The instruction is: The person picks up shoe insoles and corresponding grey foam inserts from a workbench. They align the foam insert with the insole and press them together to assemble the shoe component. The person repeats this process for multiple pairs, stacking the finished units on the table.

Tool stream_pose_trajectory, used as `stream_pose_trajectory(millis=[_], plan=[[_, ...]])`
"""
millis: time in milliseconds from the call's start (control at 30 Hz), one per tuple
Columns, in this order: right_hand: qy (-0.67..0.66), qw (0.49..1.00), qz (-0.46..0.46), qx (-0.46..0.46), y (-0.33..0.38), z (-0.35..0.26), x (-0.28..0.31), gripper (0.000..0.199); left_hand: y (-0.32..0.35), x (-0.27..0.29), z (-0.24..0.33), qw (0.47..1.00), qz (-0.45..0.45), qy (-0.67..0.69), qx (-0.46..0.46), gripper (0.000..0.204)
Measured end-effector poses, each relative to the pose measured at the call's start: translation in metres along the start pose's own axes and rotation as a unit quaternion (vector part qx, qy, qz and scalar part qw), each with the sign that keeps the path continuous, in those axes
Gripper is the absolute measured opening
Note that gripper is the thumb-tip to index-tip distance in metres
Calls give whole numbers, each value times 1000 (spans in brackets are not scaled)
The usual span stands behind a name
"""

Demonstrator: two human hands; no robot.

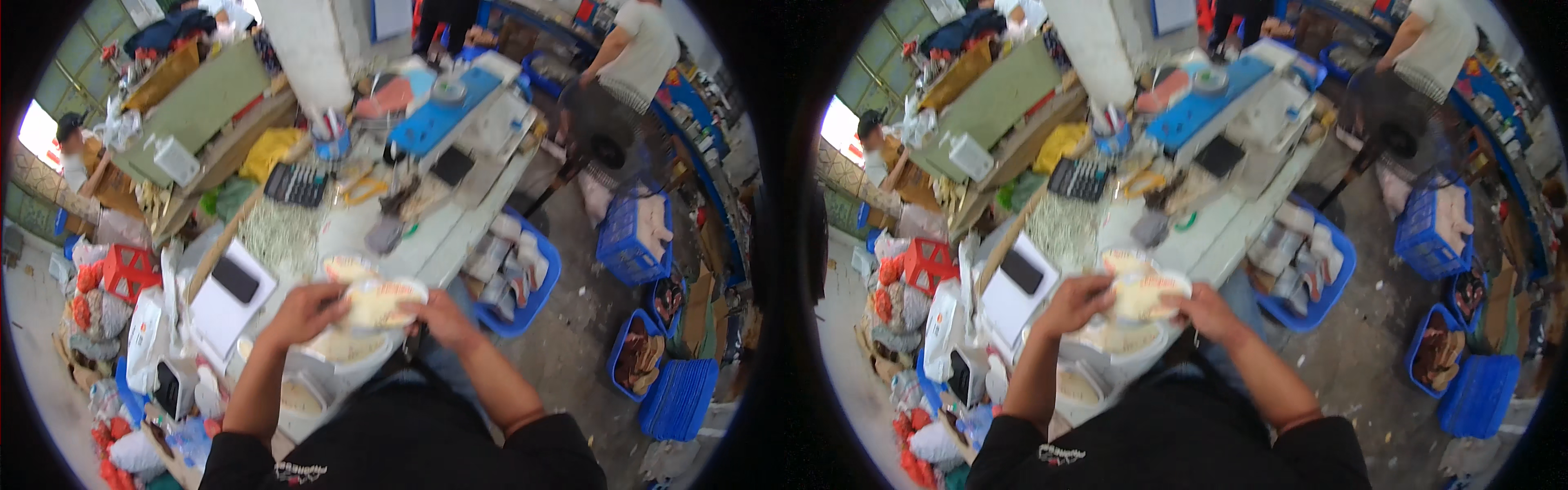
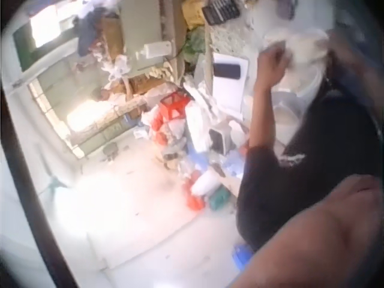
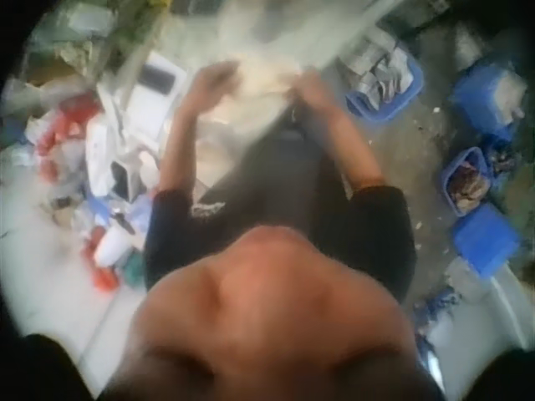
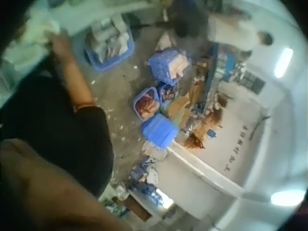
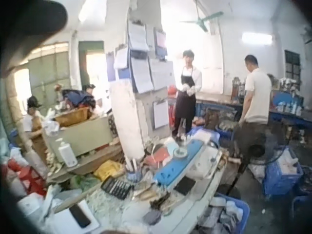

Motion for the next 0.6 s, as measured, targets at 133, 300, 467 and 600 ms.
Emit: stream_pose_trajectory(millis=[133, 300, 467, 600], plan=[[-60, 996, 9, 58, -8, -5, 6, 25, -32, 10, 12, 998, 8, 60, -19, 36], [-80, 989, 12, 124, -5, -33, 5, 27, -56, 17, 5, 996, -12, 89, -12, 32], [-100, 982, 52, 150, -18, -44, 14, 26, -80, 20, -21, 992, 15, 122, -23, 27], [-122, 980, 59, 147, -28, -55, 14, 25, -99, 23, -41, 984, -13, 179, 7, 25]])
Point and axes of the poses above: each hand's wrist, its own y-axis away from the middle knuckle, its own x-axis out of the back of the hand, z = x × y, the point moved 6 cm from there along -y, towards the middle knuckle, and after that the axes turned 15 degrees about -x, right-handed, at the moved point
